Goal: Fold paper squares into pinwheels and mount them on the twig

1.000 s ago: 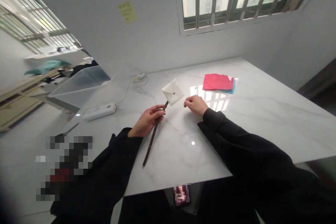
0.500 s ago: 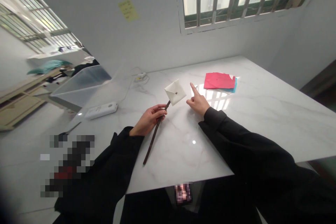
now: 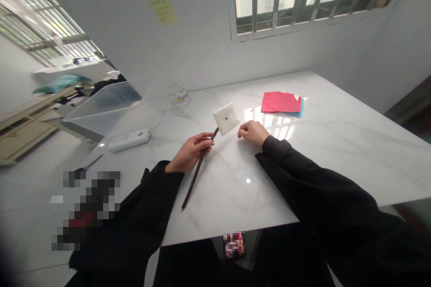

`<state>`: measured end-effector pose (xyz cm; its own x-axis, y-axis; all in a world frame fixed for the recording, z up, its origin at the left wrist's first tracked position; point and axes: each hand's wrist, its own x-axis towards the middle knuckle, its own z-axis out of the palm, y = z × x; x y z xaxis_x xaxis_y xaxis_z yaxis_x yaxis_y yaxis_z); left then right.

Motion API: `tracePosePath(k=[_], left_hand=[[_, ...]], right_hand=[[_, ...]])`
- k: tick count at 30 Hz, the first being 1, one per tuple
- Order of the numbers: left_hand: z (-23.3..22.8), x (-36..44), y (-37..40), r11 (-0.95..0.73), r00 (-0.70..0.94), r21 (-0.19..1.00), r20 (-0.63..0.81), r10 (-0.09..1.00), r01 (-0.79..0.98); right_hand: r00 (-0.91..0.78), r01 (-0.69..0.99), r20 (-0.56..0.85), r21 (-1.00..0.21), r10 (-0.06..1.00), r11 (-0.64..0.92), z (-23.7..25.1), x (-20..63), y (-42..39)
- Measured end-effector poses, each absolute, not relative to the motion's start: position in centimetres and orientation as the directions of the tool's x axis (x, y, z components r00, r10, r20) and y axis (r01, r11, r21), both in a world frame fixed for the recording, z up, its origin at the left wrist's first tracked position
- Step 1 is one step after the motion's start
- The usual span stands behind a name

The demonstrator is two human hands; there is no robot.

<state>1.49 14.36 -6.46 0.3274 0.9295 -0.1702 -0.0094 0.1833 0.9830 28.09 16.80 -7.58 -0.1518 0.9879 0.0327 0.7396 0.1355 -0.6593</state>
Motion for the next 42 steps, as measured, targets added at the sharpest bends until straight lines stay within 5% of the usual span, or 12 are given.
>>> tracePosePath(k=[42], left_hand=[[-6.0,0.3,14.9,0.282,0.477,0.959,-0.259,0.840,0.024]], right_hand=[[-0.026,0.725,0.170,-0.675,0.985,0.136,-9.2,27.9,16.0]])
